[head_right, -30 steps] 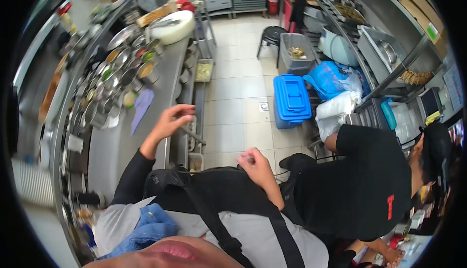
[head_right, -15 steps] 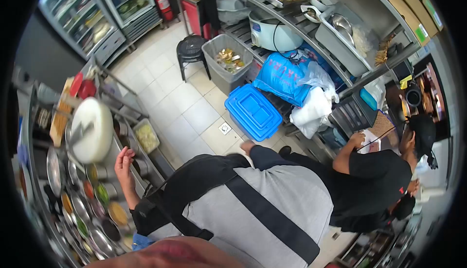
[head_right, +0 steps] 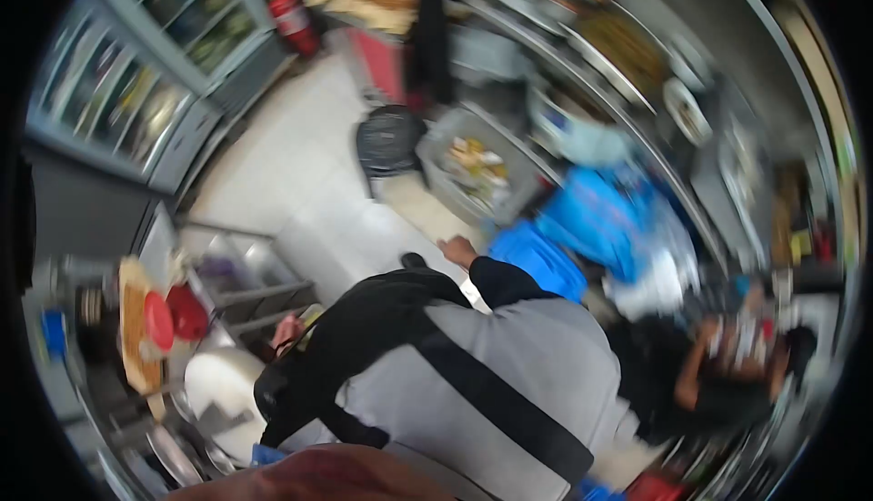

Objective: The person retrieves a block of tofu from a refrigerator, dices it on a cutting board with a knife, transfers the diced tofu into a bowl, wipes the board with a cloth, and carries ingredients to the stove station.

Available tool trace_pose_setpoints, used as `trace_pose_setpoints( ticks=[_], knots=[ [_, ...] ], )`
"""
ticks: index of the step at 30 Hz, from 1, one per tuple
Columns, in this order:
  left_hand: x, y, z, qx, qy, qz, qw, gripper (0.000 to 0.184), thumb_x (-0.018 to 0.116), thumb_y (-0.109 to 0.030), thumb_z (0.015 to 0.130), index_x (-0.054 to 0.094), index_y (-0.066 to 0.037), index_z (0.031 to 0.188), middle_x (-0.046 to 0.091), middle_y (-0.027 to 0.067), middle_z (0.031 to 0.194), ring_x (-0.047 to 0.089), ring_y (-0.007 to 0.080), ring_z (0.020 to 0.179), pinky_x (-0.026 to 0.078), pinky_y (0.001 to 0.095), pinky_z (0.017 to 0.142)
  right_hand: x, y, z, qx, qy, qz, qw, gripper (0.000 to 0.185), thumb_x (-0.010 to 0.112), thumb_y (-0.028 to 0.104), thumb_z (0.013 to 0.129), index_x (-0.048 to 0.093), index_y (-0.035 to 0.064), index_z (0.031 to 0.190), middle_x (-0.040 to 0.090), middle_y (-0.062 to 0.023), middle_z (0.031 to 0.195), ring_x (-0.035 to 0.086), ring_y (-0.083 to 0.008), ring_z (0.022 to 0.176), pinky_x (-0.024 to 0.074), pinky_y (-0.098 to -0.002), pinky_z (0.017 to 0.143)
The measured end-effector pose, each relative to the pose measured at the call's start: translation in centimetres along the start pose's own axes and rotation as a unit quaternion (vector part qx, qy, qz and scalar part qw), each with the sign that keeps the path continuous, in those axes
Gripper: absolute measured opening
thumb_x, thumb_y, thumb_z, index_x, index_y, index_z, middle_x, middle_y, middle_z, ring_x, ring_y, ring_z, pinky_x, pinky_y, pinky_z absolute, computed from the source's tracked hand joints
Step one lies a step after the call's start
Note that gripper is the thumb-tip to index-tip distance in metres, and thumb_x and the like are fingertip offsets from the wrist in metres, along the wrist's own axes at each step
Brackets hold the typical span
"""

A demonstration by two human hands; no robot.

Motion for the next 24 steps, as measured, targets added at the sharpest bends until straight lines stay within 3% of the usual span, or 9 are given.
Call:
trace_pose_setpoints(
  ticks=[2,4,8,14,18,19,22,23,24],
  knots=[
    [-1.6,2.8,0.8,-0.076,-0.081,-0.038,0.993,0.038,0.061,-0.029,0.101,0.062,-0.003,0.128,0.07,0.0035,0.098,0.064,0.0141,0.084,0.05,0.0257,0.073,-3.6,14.7,12.4,-0.07,-0.051,0.048,0.995,0.04,0.061,0.046,0.093,0.067,0.0076,0.084,0.069,-0.0177,0.08,0.065,-0.0357,0.074,0.0502,-0.0468,0.069],
    [-2.1,4.1,1.2,-0.148,-0.163,-0.089,0.971,0.04,0.059,-0.031,0.101,0.061,-0.003,0.129,0.069,0.004,0.101,0.064,0.0147,0.085,0.05,0.0264,0.075,-8.9,31.6,19.8,-0.262,-0.128,0.105,0.951,0.03,0.069,0.036,0.092,0.064,0.006,0.092,0.067,-0.0122,0.076,0.064,-0.0246,0.069,0.05,-0.0388,0.067],
    [-4.0,5.5,4.2,-0.21,-0.257,-0.194,0.923,0.045,0.056,-0.035,0.101,0.057,-0.004,0.133,0.067,0.0049,0.105,0.064,0.0158,0.089,0.05,0.0279,0.077,-12.0,57.7,31.5,-0.351,-0.069,0.173,0.918,0.04,0.071,0.023,0.092,0.05,0.0027,0.119,0.061,-0.0038,0.078,0.058,-0.0107,0.069,0.0471,-0.0272,0.062],
    [-10.0,-1.1,17.3,-0.217,-0.264,-0.266,0.901,0.052,0.051,-0.042,0.102,0.051,-0.005,0.138,0.065,0.0064,0.112,0.063,0.0174,0.094,0.05,0.0301,0.081,-10.4,81.2,36.4,-0.418,0.072,0.255,0.869,0.047,0.07,0.022,0.093,0.047,0.0007,0.128,0.063,-0.0048,0.09,0.059,-0.0108,0.074,0.0473,-0.0259,0.064],
    [-12.9,-9.0,27.5,-0.178,-0.251,-0.292,0.906,0.056,0.048,-0.046,0.102,0.048,-0.006,0.141,0.064,0.0074,0.117,0.062,0.0185,0.097,0.049,0.0315,0.084,-12.0,96.7,42.4,-0.473,0.071,0.25,0.842,0.051,0.072,0.026,0.093,0.048,0.0005,0.13,0.064,-0.0043,0.097,0.059,-0.0092,0.083,0.0485,-0.025,0.074],
    [-13.4,-11.1,30.1,-0.163,-0.248,-0.297,0.907,0.057,0.048,-0.047,0.102,0.047,-0.006,0.142,0.064,0.0077,0.118,0.062,0.0188,0.098,0.049,0.0319,0.084,-13.0,101.1,43.5,-0.511,0.055,0.256,0.819,0.047,0.072,0.023,0.093,0.05,-0.0004,0.127,0.065,-0.006,0.098,0.061,-0.0113,0.086,0.0503,-0.0266,0.078],
    [-13.5,-15.4,37.1,-0.12,-0.256,-0.34,0.897,0.061,0.045,-0.05,0.102,0.044,-0.006,0.145,0.063,0.0084,0.121,0.062,0.0197,0.1,0.049,0.033,0.086,-13.1,115.2,50.7,-0.602,0.099,0.321,0.725,0.046,0.073,0.017,0.092,0.049,-0.0005,0.127,0.062,-0.0028,0.09,0.06,-0.0104,0.082,0.0508,-0.0264,0.074],
    [-13.4,-16.5,39.5,-0.104,-0.262,-0.359,0.89,0.062,0.044,-0.051,0.102,0.043,-0.006,0.146,0.062,0.0086,0.122,0.062,0.0199,0.101,0.049,0.0334,0.087,-14.0,119.8,50.8,-0.61,0.111,0.295,0.727,0.047,0.073,0.019,0.092,0.049,-0.001,0.127,0.064,-0.0045,0.092,0.062,-0.0116,0.083,0.0514,-0.0273,0.075],
    [-13.3,-18.1,41.7,-0.088,-0.269,-0.373,0.884,0.063,0.044,-0.052,0.103,0.042,-0.006,0.146,0.062,0.0089,0.123,0.062,0.0202,0.102,0.049,0.0338,0.088,-14.4,123.8,51.9,-0.596,0.054,0.235,0.766,0.046,0.071,0.022,0.093,0.051,-0.002,0.127,0.066,-0.0067,0.096,0.063,-0.0132,0.087,0.0516,-0.0283,0.077]
  ],
)
Point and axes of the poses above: each hand's wrist, its own z-axis towards the middle knuckle, its own x-axis out of the palm, y = z × x, the point moved 4 cm from there along z, towards the middle knuckle
